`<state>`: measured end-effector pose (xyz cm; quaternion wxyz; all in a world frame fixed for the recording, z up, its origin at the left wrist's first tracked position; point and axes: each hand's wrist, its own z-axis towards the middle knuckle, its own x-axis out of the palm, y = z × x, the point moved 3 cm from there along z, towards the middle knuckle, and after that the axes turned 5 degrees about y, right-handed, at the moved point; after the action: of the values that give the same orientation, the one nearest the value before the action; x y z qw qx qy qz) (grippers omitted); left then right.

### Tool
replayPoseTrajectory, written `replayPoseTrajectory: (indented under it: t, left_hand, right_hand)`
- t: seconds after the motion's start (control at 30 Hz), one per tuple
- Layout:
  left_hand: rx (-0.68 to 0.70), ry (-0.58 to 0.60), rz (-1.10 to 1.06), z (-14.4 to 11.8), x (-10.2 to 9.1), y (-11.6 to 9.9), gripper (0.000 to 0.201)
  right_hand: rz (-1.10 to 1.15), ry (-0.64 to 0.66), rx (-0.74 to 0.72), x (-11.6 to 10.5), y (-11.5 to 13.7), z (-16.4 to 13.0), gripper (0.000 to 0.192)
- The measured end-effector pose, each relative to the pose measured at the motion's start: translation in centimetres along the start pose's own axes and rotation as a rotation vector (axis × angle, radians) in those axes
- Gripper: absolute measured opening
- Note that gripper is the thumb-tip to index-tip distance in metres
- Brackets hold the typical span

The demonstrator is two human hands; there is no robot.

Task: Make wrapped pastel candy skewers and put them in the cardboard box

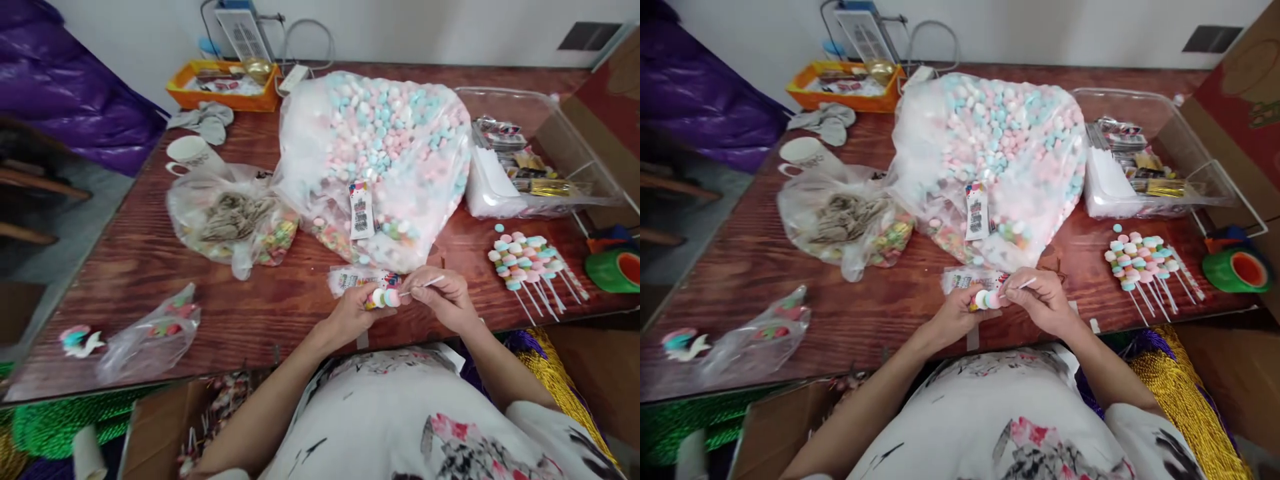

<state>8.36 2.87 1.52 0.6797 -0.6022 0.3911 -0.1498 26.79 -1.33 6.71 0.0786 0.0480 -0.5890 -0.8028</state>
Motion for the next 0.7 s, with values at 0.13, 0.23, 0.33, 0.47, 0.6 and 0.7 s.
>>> replayPoseTrajectory:
  t: [0.13, 0.23, 0.33, 0.47, 0.6, 0.7]
  left_hand:
    - [-0.025, -0.02, 0.128, -0.5, -0.1, 0.3, 0.024]
    - [-0.058, -0.095, 0.297, -0.6, -0.2, 0.4, 0.021]
    - [-0.057, -0.152, 0.433, -0.6, -0.2, 0.3, 0.019]
    - [-0.018, -0.189, 0.509, -0.4, 0.3, 0.0, 0.019]
    - [0.007, -0.167, 0.482, -0.4, 0.9, -0.6, 0.017]
    - [-0.027, -0.102, 0.391, -0.6, 0.8, -0.6, 0.016]
  right_hand:
    - [-0.044, -0.085, -0.043, -0.3, 0.6, -0.1, 0.007]
    - [-0.026, -0.105, -0.027, -0.5, 0.6, -0.4, 0.006]
    - [-0.055, -0.098, -0.001, -0.3, 0.4, -0.7, 0.008]
    - [-0.128, -0.102, 0.003, 0.4, -0.2, -1.1, 0.012]
    - [-0.076, -0.063, 0.008, 1.2, -0.8, -1.0, 0.011]
    - [-0.053, -0.019, -0.069, 1.2, -0.4, -0.7, 0.01]
